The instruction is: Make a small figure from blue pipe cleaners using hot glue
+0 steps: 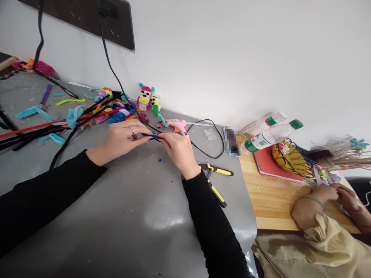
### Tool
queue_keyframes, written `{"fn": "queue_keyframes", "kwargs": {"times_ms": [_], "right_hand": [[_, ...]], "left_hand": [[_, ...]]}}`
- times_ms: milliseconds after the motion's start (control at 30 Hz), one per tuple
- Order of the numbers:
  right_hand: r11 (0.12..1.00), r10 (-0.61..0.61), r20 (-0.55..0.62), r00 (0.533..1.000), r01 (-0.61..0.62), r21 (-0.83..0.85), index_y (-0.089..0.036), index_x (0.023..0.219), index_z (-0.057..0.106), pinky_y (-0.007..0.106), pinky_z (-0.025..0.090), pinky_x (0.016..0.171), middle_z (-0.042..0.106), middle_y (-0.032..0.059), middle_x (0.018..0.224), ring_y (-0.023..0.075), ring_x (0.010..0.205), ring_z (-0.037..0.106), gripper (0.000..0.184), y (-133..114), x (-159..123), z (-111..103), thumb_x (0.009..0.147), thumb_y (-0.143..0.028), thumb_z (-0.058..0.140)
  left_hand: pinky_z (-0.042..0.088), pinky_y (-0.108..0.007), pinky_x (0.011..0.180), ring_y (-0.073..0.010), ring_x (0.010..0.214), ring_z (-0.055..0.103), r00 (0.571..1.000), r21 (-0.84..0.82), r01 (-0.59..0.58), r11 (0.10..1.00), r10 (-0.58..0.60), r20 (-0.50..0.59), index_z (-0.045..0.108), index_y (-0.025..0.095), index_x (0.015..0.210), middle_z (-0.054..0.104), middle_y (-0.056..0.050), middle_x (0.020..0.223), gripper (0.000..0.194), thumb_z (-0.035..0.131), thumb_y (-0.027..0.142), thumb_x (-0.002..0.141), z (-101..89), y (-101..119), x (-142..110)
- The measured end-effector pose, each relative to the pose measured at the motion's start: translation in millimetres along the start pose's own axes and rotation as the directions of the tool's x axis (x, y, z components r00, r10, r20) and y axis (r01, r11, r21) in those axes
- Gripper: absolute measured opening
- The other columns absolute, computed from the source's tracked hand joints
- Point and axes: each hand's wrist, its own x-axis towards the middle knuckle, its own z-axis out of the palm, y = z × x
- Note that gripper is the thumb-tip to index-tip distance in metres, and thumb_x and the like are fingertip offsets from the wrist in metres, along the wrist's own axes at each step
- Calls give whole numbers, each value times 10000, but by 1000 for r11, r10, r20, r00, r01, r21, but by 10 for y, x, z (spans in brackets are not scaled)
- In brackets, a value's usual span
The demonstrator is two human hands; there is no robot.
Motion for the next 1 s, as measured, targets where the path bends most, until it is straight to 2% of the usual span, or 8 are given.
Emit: {"fn": "queue_keyframes", "kwargs": {"times_ms": [233,333,433,600,1000], "right_hand": [[1000,-28,-21,999,28,0,-191,1070,787,267,544,703,781,64,850,165,718,704,233,18,-10,12,1080,-282,573],[1000,-20,4,1000,20,-4,-190,1095,783,265,532,693,772,62,849,165,722,695,242,17,-9,16,1084,-293,565],[1000,2,28,1000,-1,-21,-203,1123,780,269,529,694,771,64,878,166,731,683,235,9,-4,13,1079,-315,579],[1000,0,-2,1000,0,-12,-206,1156,775,297,566,788,777,79,949,179,787,697,232,4,-4,9,1071,-325,596],[999,-28,-22,999,27,-25,-199,1104,789,322,566,801,754,83,880,199,805,702,280,55,-9,22,1095,-321,537]], "left_hand": [[589,-280,865,-181,917,752,998,-29,-56,998,57,33,797,213,1031,815,-48,1007,173,649,300,1025,-2,-3,15],[589,-280,875,-179,927,754,996,-35,-74,997,76,39,798,205,1028,817,-49,1001,187,632,291,1040,3,-19,14],[592,-285,867,-185,942,755,998,-22,-51,998,51,27,800,208,1007,820,-46,993,184,635,285,1037,5,-36,3],[591,-291,848,-187,936,751,999,-15,-13,1000,14,32,800,216,998,822,-43,995,155,655,263,1023,-10,-35,-3],[595,-301,837,-192,917,756,1000,6,-22,1000,22,5,812,221,1003,828,-45,991,154,665,261,1019,6,-36,-5]]}}
